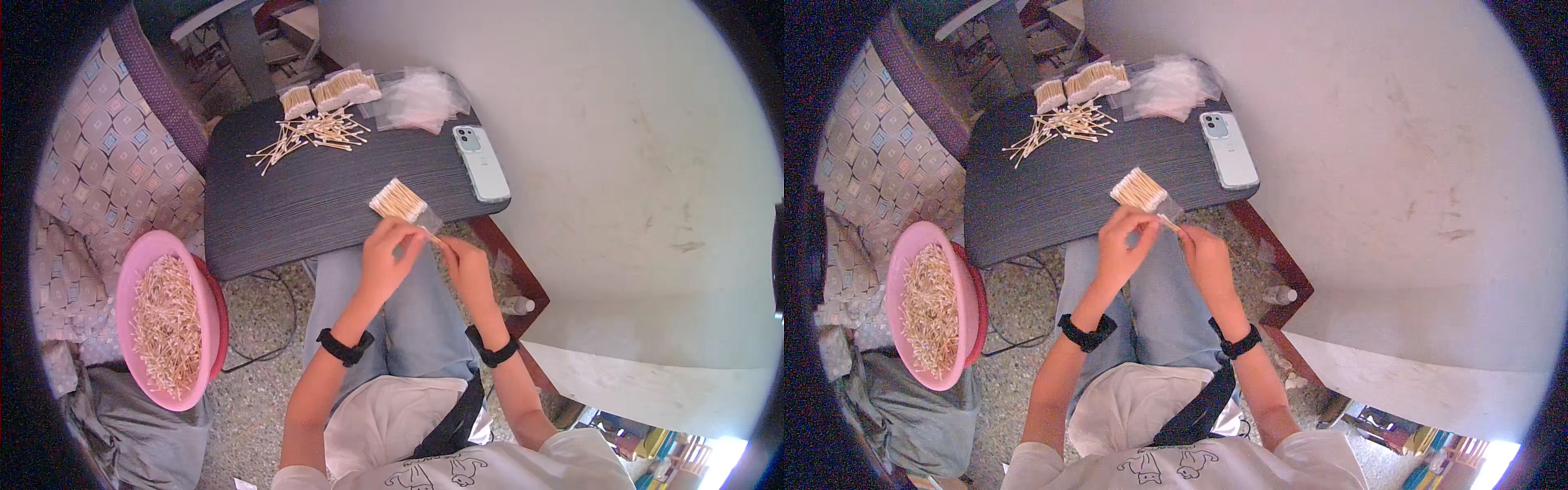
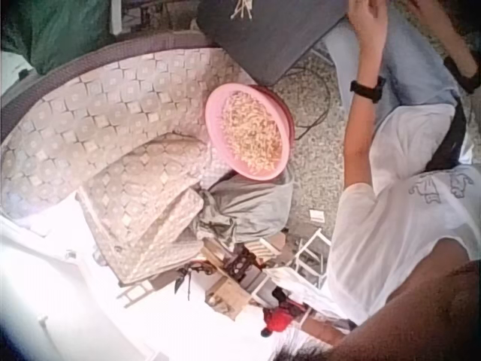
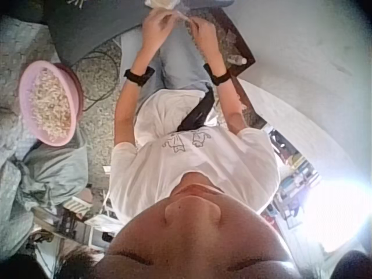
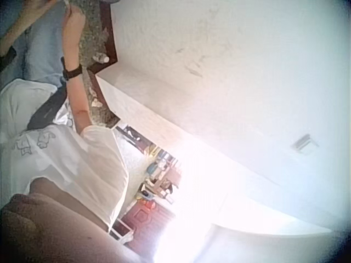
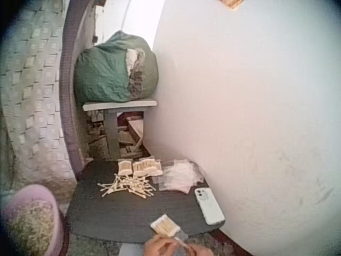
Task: The recorder is packaging cotton swabs into small plastic bags.
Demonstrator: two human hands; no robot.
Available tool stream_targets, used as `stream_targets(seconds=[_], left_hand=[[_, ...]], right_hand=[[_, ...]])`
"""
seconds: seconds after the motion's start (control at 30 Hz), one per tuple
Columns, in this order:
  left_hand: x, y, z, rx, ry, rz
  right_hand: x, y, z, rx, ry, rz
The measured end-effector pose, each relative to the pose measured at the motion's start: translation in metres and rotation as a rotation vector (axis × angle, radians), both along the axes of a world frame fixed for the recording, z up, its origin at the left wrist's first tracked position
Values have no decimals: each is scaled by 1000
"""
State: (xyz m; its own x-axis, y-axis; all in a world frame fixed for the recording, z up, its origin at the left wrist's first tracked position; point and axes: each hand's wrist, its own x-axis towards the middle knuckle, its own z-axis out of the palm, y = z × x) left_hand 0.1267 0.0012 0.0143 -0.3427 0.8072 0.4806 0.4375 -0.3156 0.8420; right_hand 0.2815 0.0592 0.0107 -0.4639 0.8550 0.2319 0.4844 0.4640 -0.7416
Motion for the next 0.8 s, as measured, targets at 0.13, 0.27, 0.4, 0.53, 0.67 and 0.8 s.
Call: stream_targets(seconds=[0.13,0.27,0.4,0.53,0.67,0.8], left_hand=[[-22,0,-2,18,271,224],[-28,0,-8,-155,557,127],[-27,0,-9,-191,615,122],[-25,0,-11,-234,651,155],[-24,0,-13,-185,641,163],[-23,0,-11,-167,544,180]], right_hand=[[-7,-5,21,-101,28,-13],[-11,-2,9,-124,104,-2],[-11,0,2,-232,96,1],[-13,-6,9,-322,154,-29],[-14,-1,0,-383,217,45],[-19,1,-3,-579,278,90]])
